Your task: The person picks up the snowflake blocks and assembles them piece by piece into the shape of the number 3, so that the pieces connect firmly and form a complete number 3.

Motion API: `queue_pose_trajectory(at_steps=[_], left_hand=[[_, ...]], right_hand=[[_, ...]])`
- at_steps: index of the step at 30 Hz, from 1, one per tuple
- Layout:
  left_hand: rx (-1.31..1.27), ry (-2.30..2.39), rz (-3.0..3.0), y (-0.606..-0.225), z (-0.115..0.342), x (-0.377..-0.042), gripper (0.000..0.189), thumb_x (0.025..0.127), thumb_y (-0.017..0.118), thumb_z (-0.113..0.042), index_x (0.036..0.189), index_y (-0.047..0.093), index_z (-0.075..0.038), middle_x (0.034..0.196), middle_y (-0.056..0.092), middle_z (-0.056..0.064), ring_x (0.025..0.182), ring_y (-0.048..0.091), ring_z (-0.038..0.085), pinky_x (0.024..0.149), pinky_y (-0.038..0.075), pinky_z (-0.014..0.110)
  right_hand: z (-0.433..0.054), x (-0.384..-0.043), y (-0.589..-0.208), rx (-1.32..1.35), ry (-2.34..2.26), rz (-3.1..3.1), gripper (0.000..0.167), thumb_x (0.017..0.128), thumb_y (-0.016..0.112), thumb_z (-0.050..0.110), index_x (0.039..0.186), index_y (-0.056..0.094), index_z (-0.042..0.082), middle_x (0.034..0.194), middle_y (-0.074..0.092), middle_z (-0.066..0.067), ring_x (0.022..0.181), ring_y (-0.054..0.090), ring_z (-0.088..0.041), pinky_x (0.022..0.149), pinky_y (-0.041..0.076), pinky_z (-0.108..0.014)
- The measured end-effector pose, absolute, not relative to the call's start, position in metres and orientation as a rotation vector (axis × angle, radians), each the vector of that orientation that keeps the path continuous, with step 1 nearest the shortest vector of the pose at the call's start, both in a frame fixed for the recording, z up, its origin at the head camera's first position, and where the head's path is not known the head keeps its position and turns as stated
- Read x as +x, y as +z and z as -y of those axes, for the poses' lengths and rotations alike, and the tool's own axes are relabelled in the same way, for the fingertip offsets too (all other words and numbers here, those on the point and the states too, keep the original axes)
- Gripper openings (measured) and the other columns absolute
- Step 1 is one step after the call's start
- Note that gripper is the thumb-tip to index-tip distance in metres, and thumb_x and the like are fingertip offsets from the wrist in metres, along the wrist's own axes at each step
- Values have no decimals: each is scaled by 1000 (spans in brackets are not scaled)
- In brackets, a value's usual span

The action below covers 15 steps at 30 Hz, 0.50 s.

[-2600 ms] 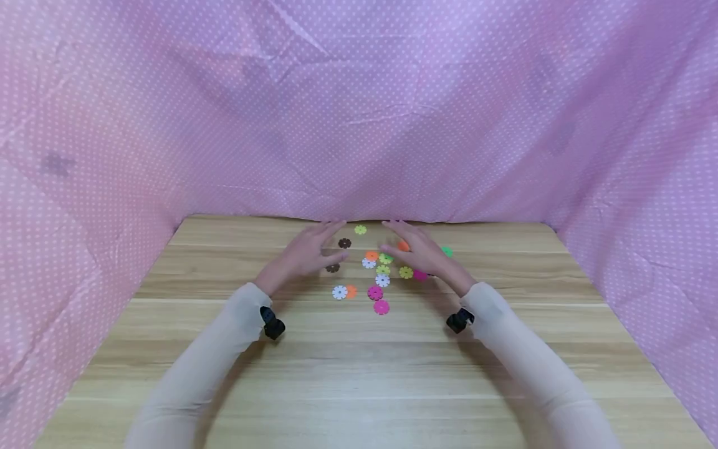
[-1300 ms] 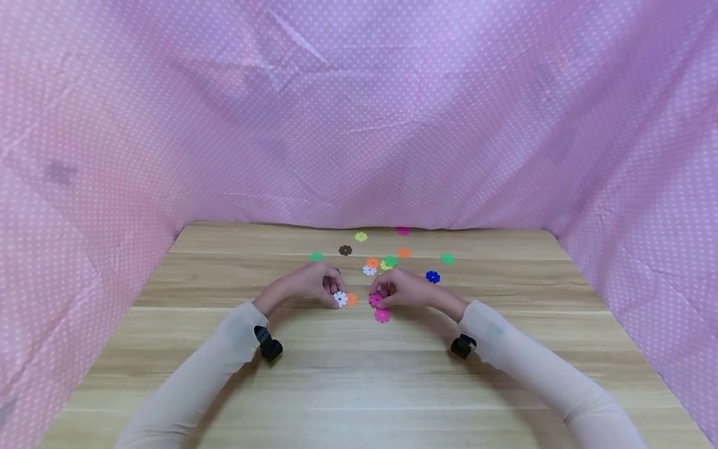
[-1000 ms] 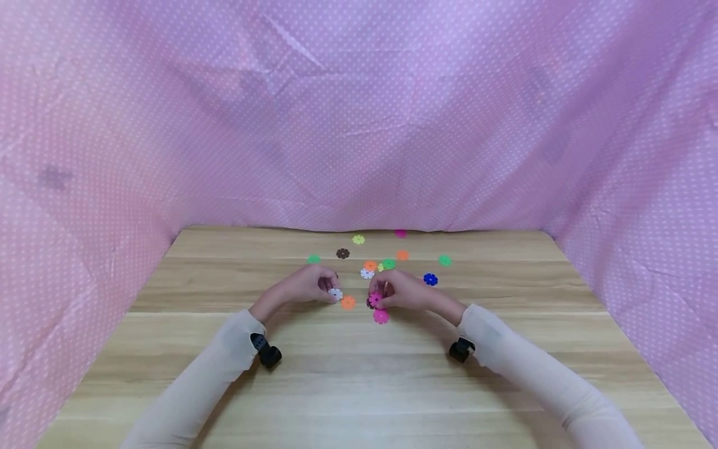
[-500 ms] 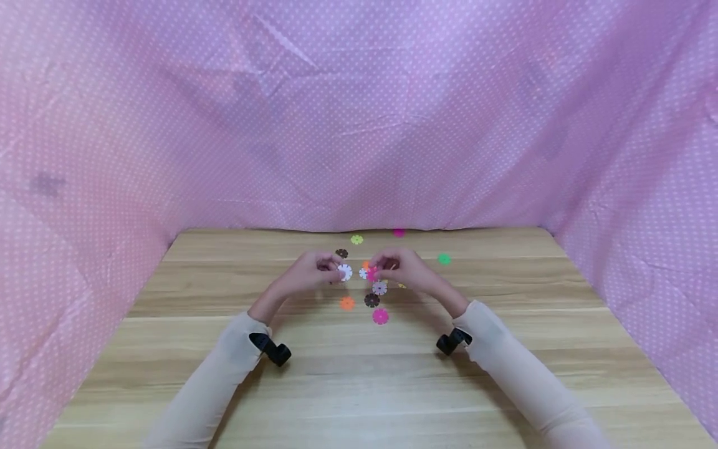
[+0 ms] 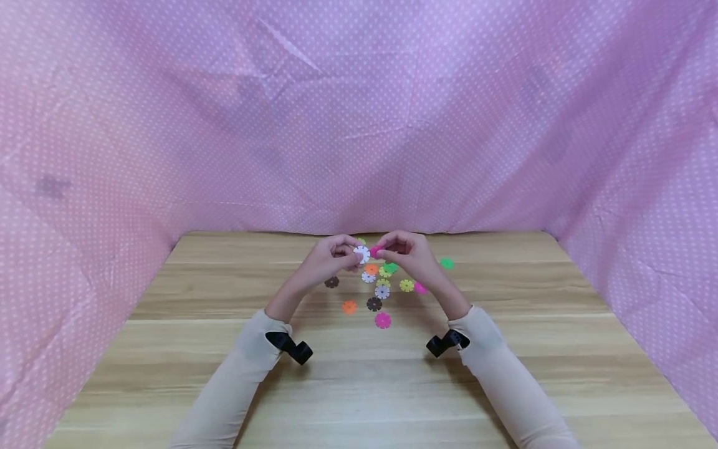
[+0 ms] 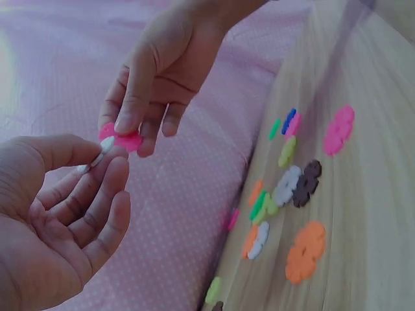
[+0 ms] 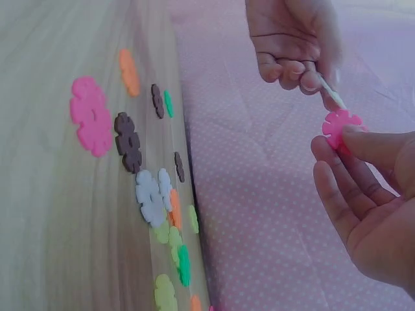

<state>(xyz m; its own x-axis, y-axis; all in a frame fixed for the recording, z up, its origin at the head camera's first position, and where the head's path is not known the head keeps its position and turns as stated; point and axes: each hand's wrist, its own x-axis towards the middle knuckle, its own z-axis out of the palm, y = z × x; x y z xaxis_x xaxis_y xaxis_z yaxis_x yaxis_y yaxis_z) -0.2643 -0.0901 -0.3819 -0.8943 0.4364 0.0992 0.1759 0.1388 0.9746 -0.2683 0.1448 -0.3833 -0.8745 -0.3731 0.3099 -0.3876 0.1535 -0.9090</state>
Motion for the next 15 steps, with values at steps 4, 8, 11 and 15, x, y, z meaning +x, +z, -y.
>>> queue_pose_trajectory(at_steps=[4, 8, 11, 15], left_hand=[[573, 1837, -2252, -382, 88, -263, 29, 97, 67, -8, 124, 65, 3, 93, 73, 12, 77, 71, 12, 89, 61, 53], [584, 1832, -2272, -384, 87, -264, 29, 97, 67, -8, 124, 66, 3, 95, 74, 15, 77, 71, 12, 85, 63, 47], [604, 1849, -2269, -386, 88, -264, 27, 98, 66, -8, 123, 67, 4, 97, 74, 19, 77, 71, 11, 84, 63, 47], [636, 1872, -2257, -387, 89, -265, 28, 98, 65, -6, 123, 67, 5, 97, 73, 22, 78, 72, 12, 80, 65, 36]], right_hand=[[-143, -266, -383, 780, 1878, 2380, 14, 95, 70, 4, 106, 70, -4, 103, 73, -23, 86, 73, -11, 72, 62, -25], [-143, -265, -384, 783, 1840, 2368, 12, 96, 69, 4, 105, 71, -4, 105, 72, -22, 87, 71, -15, 74, 62, -29], [-143, -265, -385, 781, 1824, 2343, 11, 96, 69, 5, 104, 71, -3, 104, 73, -22, 87, 70, -21, 74, 62, -32], [-143, -265, -385, 794, 1819, 2330, 11, 96, 70, 6, 103, 71, -1, 103, 73, -21, 89, 70, -31, 73, 62, -32]])
